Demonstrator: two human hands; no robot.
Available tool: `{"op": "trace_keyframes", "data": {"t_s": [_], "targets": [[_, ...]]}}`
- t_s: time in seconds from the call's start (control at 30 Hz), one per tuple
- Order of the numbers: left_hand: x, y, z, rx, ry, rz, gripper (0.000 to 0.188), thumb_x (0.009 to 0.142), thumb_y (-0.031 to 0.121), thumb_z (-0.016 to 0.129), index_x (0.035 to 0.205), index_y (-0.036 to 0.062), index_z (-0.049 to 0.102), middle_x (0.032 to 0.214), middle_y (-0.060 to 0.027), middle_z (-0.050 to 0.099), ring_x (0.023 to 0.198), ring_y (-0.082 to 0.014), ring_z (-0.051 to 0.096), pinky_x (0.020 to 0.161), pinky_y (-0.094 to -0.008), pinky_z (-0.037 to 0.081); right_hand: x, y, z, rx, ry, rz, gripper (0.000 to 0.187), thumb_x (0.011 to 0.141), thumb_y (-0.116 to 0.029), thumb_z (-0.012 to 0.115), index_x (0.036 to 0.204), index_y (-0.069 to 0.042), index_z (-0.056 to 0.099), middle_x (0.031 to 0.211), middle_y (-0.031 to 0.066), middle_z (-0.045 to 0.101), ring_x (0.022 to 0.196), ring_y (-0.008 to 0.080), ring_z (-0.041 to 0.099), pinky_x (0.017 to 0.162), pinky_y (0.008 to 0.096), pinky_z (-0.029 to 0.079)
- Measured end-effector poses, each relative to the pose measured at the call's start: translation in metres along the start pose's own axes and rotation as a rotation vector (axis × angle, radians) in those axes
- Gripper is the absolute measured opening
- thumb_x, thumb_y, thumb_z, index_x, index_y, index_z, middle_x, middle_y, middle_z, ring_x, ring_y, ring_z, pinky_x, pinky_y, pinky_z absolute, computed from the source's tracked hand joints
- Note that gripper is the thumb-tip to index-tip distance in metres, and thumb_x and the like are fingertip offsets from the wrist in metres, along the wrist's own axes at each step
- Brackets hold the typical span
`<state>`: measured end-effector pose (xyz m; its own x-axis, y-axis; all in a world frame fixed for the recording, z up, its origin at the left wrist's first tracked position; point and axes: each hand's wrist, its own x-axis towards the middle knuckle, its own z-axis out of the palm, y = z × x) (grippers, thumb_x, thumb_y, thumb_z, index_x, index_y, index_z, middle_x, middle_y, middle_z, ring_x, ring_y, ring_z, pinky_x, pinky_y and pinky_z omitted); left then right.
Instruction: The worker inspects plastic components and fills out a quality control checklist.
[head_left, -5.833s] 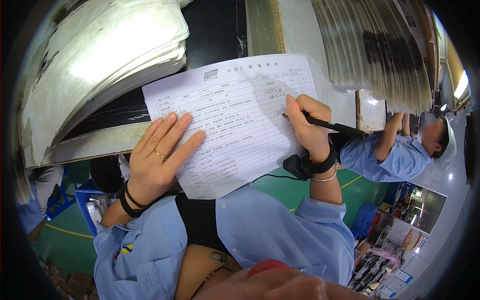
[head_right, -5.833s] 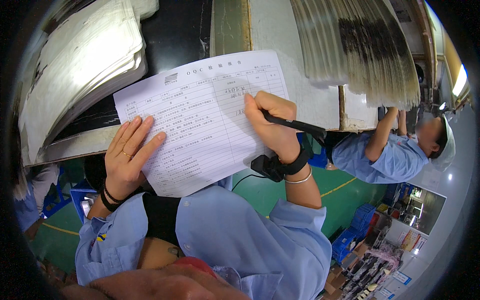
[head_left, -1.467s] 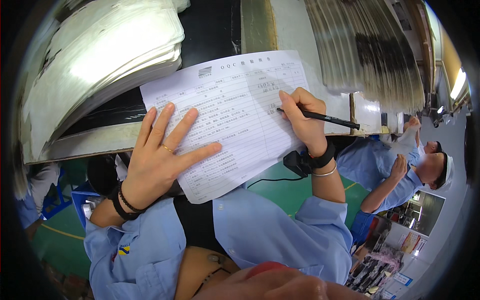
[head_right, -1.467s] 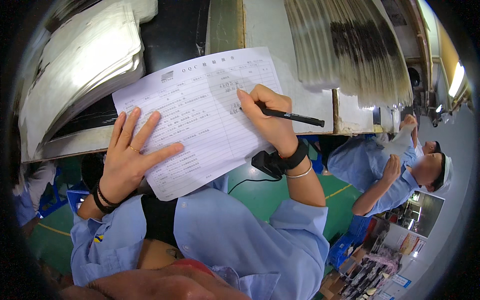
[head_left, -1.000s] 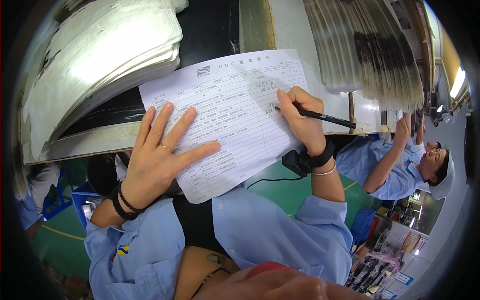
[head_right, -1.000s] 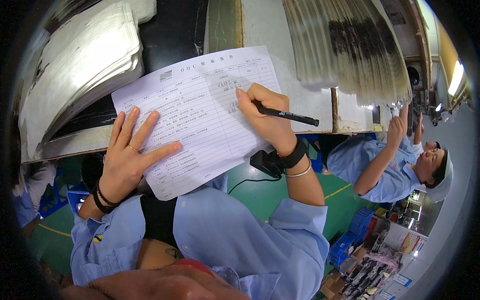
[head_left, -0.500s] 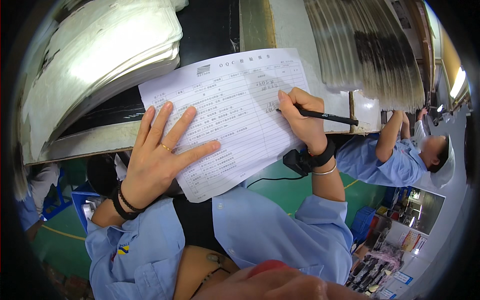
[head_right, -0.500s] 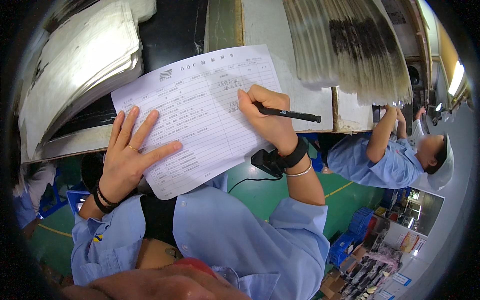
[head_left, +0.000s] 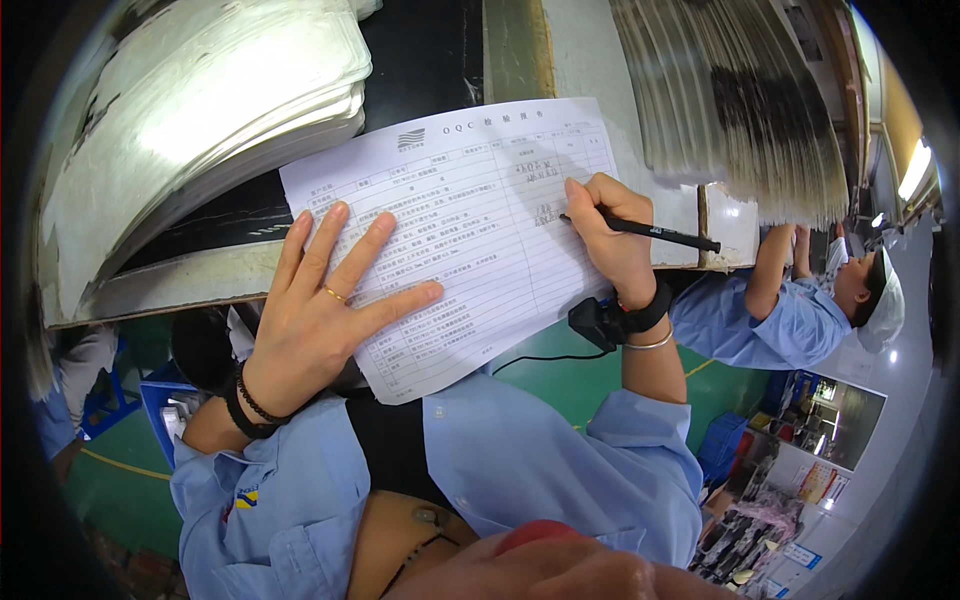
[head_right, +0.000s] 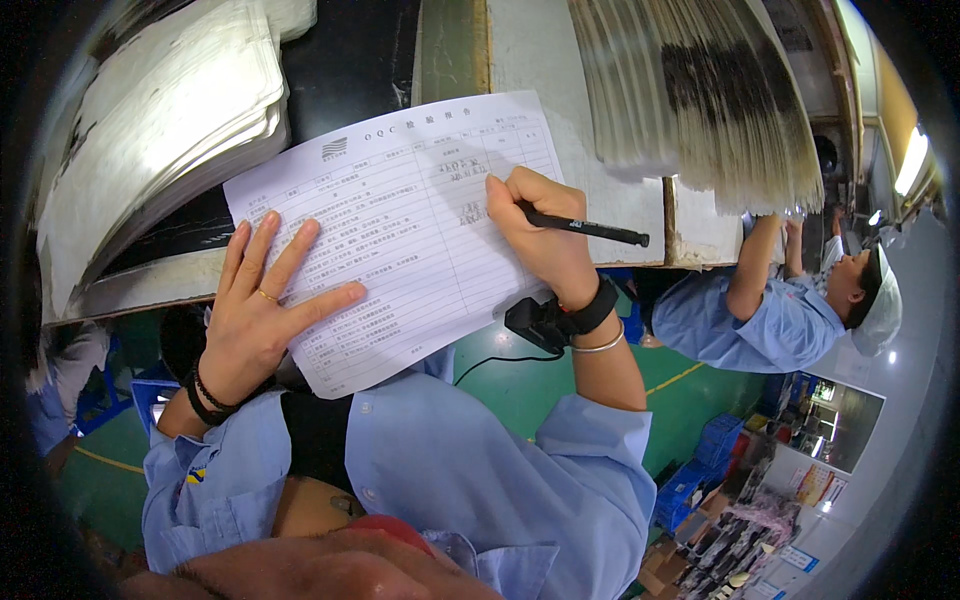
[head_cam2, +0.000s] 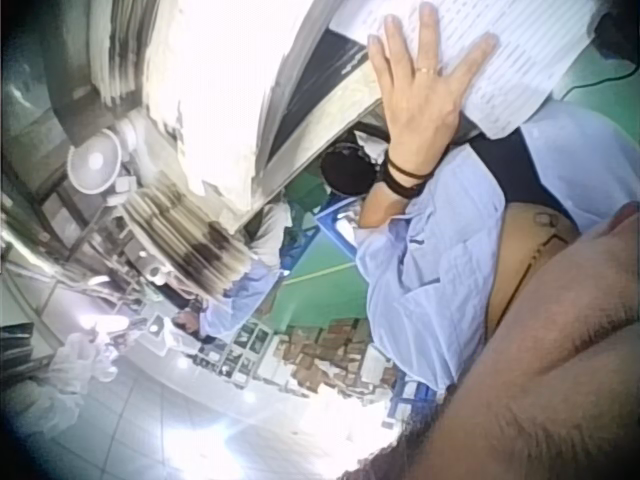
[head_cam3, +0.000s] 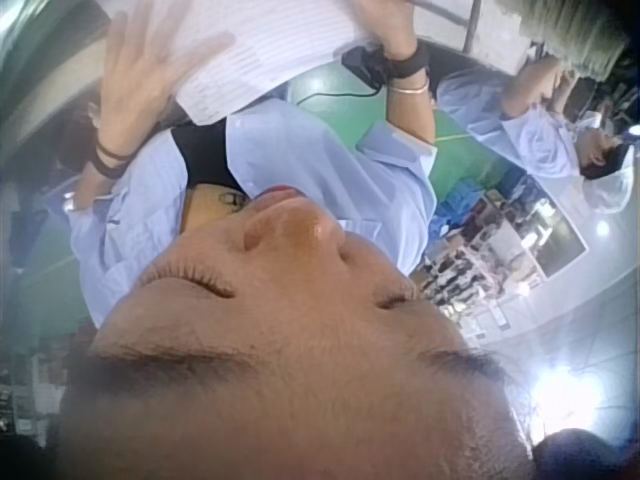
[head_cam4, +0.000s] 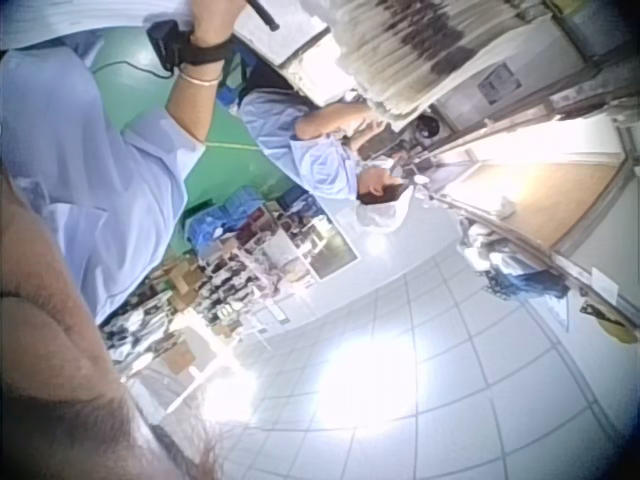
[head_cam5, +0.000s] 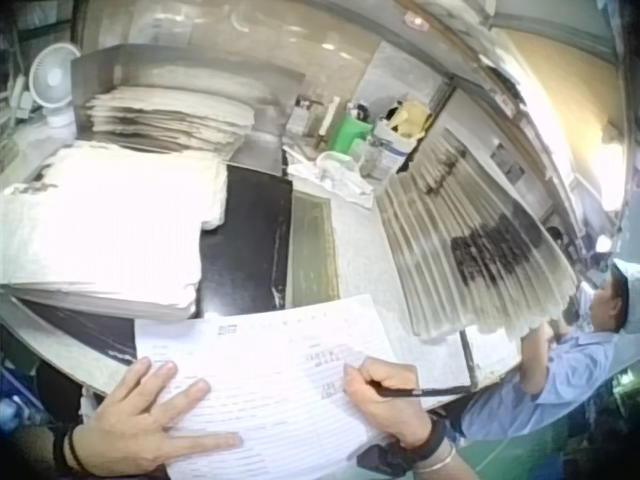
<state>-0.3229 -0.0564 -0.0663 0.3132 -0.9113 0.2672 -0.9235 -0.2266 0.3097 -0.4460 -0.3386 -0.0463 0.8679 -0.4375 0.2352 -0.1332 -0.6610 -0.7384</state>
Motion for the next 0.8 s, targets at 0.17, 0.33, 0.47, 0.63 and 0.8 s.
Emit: {"op": "trace_keyframes", "data": {"t_s": [0.17, 0.33, 0.47, 0.63, 0.8], "targets": [[-0.0008, 0.001, 0.0001, 0.0, 0.002, 0.004, 0.047, 0.072, 0.02, 0.073, 0.112, 0.0421, 0.066, 0.143, -0.0087, 0.042, 0.133, -0.0382, 0.036, 0.111, -0.0524, 0.024, -0.0012, 0.0007, 0.0013, 0.006, 0.005, -0.009, 0.03, 0.085, -0.007, 0.064, 0.061, 0.0, 0.046, 0.053, -0.0001, 0.036, 0.051, 0.0057, 0.03, 0.045, 0.025, 0.026], [-0.0007, 0.0004, 0.0004, -0.011, -0.001, -0.003, 0.047, 0.071, 0.02, 0.073, 0.112, 0.0418, 0.066, 0.143, -0.0086, 0.042, 0.133, -0.038, 0.035, 0.111, -0.0525, 0.023, -0.0015, 0.0028, 0.0018, 0.001, 0.005, -0.006, 0.031, 0.084, -0.007, 0.065, 0.061, 0.0, 0.046, 0.052, 0.0002, 0.036, 0.05, 0.0059, 0.03, 0.044, 0.025, 0.026], [-0.0012, 0.0023, -0.0003, -0.006, -0.001, -0.006, 0.048, 0.071, 0.019, 0.073, 0.112, 0.0418, 0.066, 0.144, -0.0084, 0.042, 0.133, -0.0378, 0.035, 0.111, -0.0524, 0.023, -0.0028, -0.0021, -0.0003, -0.01, 0.001, -0.021, 0.03, 0.084, -0.006, 0.065, 0.061, 0.0, 0.046, 0.053, 0.0007, 0.036, 0.05, 0.0061, 0.031, 0.044, 0.0251, 0.026], [-0.0012, -0.0002, 0.0015, -0.001, 0.014, 0.001, 0.049, 0.07, 0.021, 0.075, 0.113, 0.0424, 0.065, 0.144, -0.0073, 0.041, 0.134, -0.037, 0.034, 0.112, -0.0521, 0.022, -0.0008, 0.0, 0.0005, -0.029, 0.015, -0.025, 0.03, 0.084, -0.005, 0.064, 0.061, 0.0, 0.045, 0.053, 0.0012, 0.036, 0.05, 0.0063, 0.031, 0.045, 0.0252, 0.027], [-0.0032, -0.0005, 0.0018, 0.005, 0.005, 0.0, 0.049, 0.07, 0.021, 0.075, 0.112, 0.0426, 0.065, 0.145, -0.007, 0.04, 0.134, -0.037, 0.034, 0.112, -0.0524, 0.023, -0.0009, 0.0, 0.0011, -0.041, 0.041, -0.004, 0.031, 0.084, -0.005, 0.063, 0.061, 0.0, 0.044, 0.053, 0.001, 0.035, 0.051, 0.006, 0.03, 0.045, 0.0253, 0.027]]}}
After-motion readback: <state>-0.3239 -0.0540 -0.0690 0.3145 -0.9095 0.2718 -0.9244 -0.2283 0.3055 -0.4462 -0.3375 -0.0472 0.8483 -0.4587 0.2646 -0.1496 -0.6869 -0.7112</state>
